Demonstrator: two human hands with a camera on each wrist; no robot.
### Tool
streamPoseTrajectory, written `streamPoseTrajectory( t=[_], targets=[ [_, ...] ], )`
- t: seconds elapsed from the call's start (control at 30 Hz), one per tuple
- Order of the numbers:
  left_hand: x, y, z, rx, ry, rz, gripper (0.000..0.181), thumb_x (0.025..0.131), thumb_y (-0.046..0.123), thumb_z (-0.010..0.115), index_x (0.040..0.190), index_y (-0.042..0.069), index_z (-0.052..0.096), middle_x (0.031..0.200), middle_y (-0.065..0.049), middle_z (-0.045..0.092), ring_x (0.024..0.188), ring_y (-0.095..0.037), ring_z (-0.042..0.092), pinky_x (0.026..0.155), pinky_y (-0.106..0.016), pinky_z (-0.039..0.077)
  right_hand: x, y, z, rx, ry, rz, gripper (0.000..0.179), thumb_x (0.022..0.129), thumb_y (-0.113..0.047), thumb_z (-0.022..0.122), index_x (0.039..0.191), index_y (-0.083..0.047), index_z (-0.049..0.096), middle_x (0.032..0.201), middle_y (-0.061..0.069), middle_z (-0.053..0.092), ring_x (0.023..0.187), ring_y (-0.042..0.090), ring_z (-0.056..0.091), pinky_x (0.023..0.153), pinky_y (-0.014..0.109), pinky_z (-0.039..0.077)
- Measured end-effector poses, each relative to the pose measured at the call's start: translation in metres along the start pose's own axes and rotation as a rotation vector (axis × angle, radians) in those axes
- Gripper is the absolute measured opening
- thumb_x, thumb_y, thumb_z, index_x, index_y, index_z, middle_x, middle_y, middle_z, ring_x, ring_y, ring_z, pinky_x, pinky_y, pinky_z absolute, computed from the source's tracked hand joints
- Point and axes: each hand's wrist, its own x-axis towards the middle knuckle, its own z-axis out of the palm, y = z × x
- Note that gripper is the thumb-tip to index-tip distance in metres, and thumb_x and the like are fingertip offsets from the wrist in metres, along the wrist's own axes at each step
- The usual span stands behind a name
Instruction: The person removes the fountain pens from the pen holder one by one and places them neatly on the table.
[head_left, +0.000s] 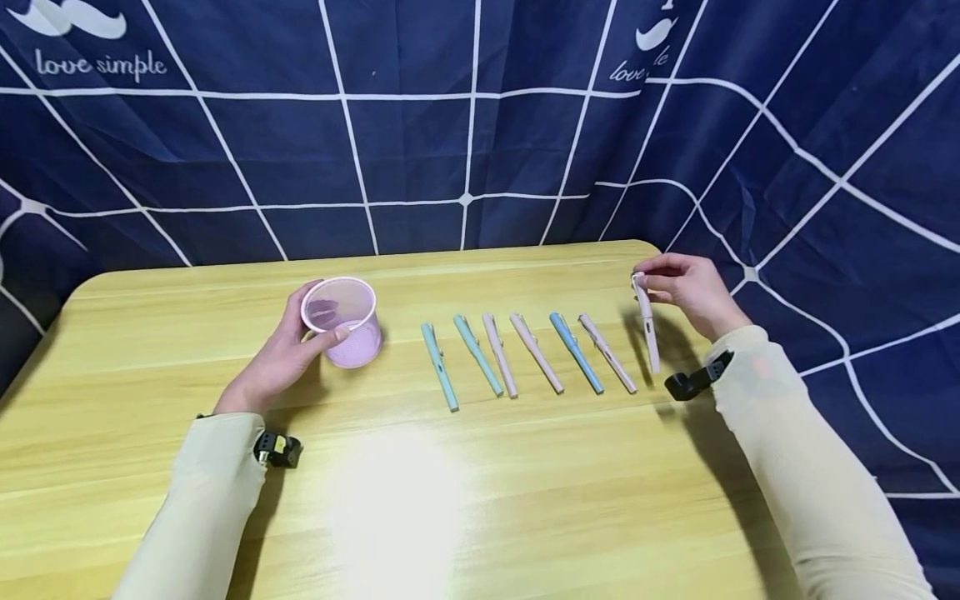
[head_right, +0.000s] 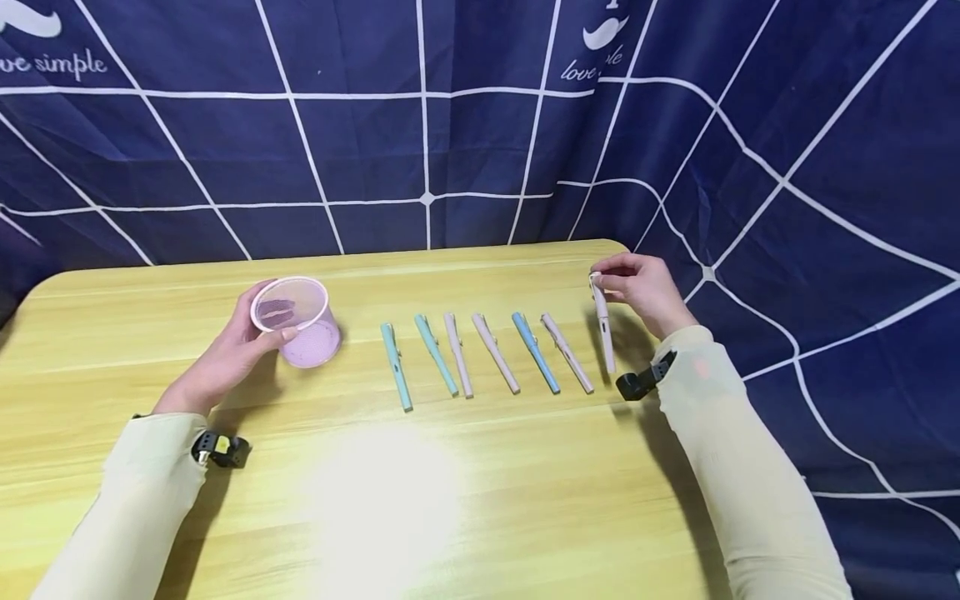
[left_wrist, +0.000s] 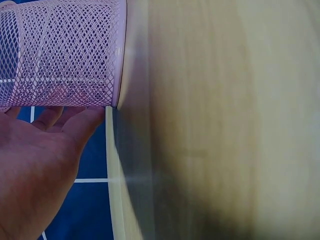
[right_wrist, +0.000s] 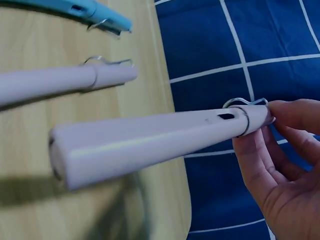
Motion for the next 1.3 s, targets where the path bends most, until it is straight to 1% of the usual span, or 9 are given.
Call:
streamPoseTrajectory(
  t=[0.1, 0.27, 0.5, 0.63, 0.73, 0.93, 1.13, 1.3],
  targets=[
    [0.000, 0.000, 0.000, 0.003, 0.002, 0.003, 0.078, 0.096, 0.021, 0.065, 0.154, 0.013, 0.012, 0.149, -0.017, 0.029, 0.140, -0.034, 0.024, 0.112, -0.051, 0.014, -0.001, 0.005, -0.002, -0.054, -0.020, 0.027, 0.015, 0.090, 0.007, 0.066, 0.104, 0.011, 0.066, 0.088, 0.005, 0.069, 0.077, 0.014, 0.068, 0.070, 0.027, 0.056],
    [-0.001, 0.001, 0.000, 0.002, -0.002, -0.004, 0.079, 0.096, 0.020, 0.064, 0.154, 0.013, 0.012, 0.149, -0.017, 0.029, 0.140, -0.034, 0.024, 0.112, -0.050, 0.015, -0.002, 0.019, -0.005, -0.146, -0.031, 0.087, 0.018, 0.091, 0.005, 0.065, 0.107, 0.012, 0.065, 0.089, 0.000, 0.068, 0.079, 0.010, 0.066, 0.071, 0.027, 0.055],
    [0.001, 0.000, 0.001, 0.007, 0.004, 0.001, 0.079, 0.096, 0.021, 0.064, 0.154, 0.011, 0.011, 0.148, -0.018, 0.030, 0.139, -0.035, 0.025, 0.112, -0.051, 0.015, 0.000, 0.030, -0.008, -0.203, -0.099, 0.119, 0.031, 0.091, 0.002, 0.066, 0.115, 0.019, 0.056, 0.090, -0.003, 0.068, 0.078, 0.007, 0.063, 0.070, 0.024, 0.054],
    [0.001, 0.000, 0.001, -0.005, 0.005, -0.004, 0.079, 0.096, 0.020, 0.065, 0.154, 0.012, 0.012, 0.148, -0.018, 0.031, 0.140, -0.034, 0.025, 0.112, -0.052, 0.015, -0.001, 0.032, -0.007, -0.310, -0.133, 0.135, 0.034, 0.092, -0.002, 0.066, 0.118, 0.017, 0.055, 0.093, -0.003, 0.067, 0.078, 0.009, 0.062, 0.070, 0.026, 0.053],
    [0.001, -0.001, 0.002, -0.013, 0.002, -0.003, 0.080, 0.096, 0.020, 0.065, 0.154, 0.012, 0.012, 0.148, -0.018, 0.031, 0.140, -0.034, 0.025, 0.112, -0.052, 0.015, 0.000, 0.034, -0.008, -0.371, -0.152, 0.145, 0.033, 0.093, -0.004, 0.065, 0.118, 0.015, 0.057, 0.095, 0.000, 0.066, 0.078, 0.009, 0.061, 0.069, 0.027, 0.053],
    [0.002, -0.002, 0.004, -0.008, -0.001, 0.002, 0.078, 0.096, 0.020, 0.065, 0.154, 0.012, 0.012, 0.149, -0.017, 0.030, 0.141, -0.034, 0.024, 0.113, -0.051, 0.014, 0.004, 0.039, -0.008, -0.400, -0.162, 0.159, 0.032, 0.093, -0.005, 0.065, 0.117, 0.015, 0.057, 0.092, 0.000, 0.067, 0.077, 0.007, 0.060, 0.067, 0.025, 0.052],
    [0.002, -0.001, 0.003, -0.014, 0.007, 0.000, 0.077, 0.096, 0.020, 0.065, 0.154, 0.012, 0.014, 0.149, -0.017, 0.031, 0.140, -0.033, 0.025, 0.113, -0.050, 0.015, 0.006, 0.043, -0.001, -0.457, -0.171, 0.177, 0.033, 0.093, -0.009, 0.067, 0.118, 0.012, 0.060, 0.095, 0.001, 0.067, 0.080, 0.006, 0.057, 0.070, 0.024, 0.049],
    [0.001, 0.000, 0.002, -0.031, 0.013, 0.011, 0.075, 0.096, 0.018, 0.064, 0.153, 0.011, 0.015, 0.149, -0.018, 0.030, 0.140, -0.032, 0.026, 0.113, -0.049, 0.015, 0.009, 0.047, 0.004, -0.458, -0.175, 0.200, 0.034, 0.094, -0.011, 0.066, 0.120, 0.010, 0.060, 0.097, 0.004, 0.068, 0.082, 0.008, 0.057, 0.072, 0.024, 0.048]
  ],
)
